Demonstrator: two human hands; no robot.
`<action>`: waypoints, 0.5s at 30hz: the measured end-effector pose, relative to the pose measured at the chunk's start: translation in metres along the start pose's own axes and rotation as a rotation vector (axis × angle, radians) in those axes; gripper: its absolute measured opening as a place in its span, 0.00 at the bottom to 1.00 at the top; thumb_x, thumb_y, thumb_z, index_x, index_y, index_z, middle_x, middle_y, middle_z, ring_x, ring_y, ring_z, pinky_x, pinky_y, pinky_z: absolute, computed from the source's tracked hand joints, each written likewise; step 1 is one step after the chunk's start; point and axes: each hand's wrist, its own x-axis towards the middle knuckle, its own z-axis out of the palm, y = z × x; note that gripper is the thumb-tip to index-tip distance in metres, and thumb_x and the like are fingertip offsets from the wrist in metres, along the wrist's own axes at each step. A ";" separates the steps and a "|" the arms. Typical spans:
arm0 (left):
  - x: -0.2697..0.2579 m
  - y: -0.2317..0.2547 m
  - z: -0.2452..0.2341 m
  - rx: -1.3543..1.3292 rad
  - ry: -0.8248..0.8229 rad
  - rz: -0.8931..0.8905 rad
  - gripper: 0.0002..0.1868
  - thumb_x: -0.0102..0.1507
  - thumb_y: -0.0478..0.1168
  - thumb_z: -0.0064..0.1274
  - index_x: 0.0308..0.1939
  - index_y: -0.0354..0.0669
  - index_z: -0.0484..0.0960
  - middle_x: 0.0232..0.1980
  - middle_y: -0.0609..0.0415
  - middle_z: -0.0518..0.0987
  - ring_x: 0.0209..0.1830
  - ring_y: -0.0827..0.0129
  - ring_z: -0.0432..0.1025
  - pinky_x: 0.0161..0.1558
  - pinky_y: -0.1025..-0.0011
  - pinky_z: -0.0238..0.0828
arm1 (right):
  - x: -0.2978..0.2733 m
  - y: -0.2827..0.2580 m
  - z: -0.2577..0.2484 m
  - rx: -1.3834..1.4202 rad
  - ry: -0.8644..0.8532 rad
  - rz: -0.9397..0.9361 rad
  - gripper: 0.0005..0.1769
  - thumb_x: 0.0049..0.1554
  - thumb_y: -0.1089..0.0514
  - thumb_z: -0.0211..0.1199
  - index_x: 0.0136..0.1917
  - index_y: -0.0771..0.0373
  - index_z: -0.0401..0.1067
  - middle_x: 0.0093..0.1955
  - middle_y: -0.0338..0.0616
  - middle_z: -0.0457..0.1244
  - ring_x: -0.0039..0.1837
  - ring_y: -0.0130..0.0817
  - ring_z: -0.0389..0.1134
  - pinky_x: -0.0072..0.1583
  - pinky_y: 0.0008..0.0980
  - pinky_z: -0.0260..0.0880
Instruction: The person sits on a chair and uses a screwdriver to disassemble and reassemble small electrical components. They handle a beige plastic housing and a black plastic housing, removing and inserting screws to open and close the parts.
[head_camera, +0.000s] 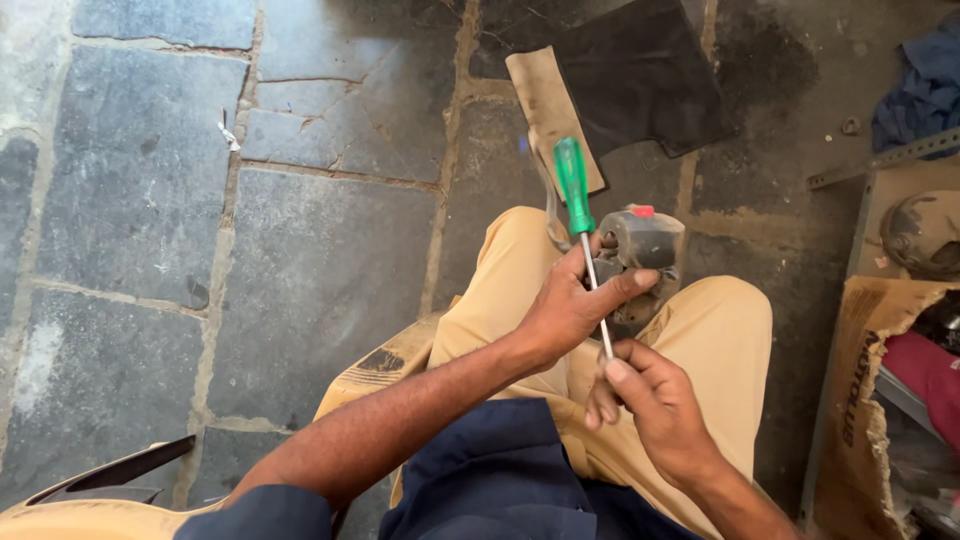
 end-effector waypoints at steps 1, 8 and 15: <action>0.002 0.000 0.000 -0.023 0.003 -0.052 0.38 0.61 0.52 0.64 0.71 0.40 0.71 0.58 0.51 0.81 0.57 0.72 0.75 0.59 0.71 0.73 | -0.002 -0.002 -0.001 0.083 -0.005 0.008 0.16 0.67 0.54 0.51 0.50 0.72 0.69 0.31 0.43 0.60 0.38 0.35 0.67 0.47 0.35 0.69; 0.009 -0.010 -0.010 -0.224 -0.134 -0.139 0.45 0.56 0.63 0.65 0.68 0.45 0.65 0.49 0.60 0.74 0.48 0.74 0.72 0.42 0.69 0.75 | -0.010 -0.005 -0.001 0.136 -0.142 -0.119 0.13 0.67 0.57 0.52 0.54 0.71 0.67 0.36 0.48 0.64 0.44 0.41 0.71 0.52 0.42 0.74; 0.020 0.003 -0.021 -0.230 -0.062 -0.070 0.38 0.60 0.58 0.63 0.66 0.42 0.68 0.48 0.55 0.75 0.46 0.73 0.70 0.42 0.73 0.69 | -0.037 -0.060 -0.008 -0.370 0.073 -0.600 0.09 0.66 0.59 0.54 0.52 0.68 0.67 0.40 0.54 0.67 0.45 0.42 0.73 0.48 0.40 0.77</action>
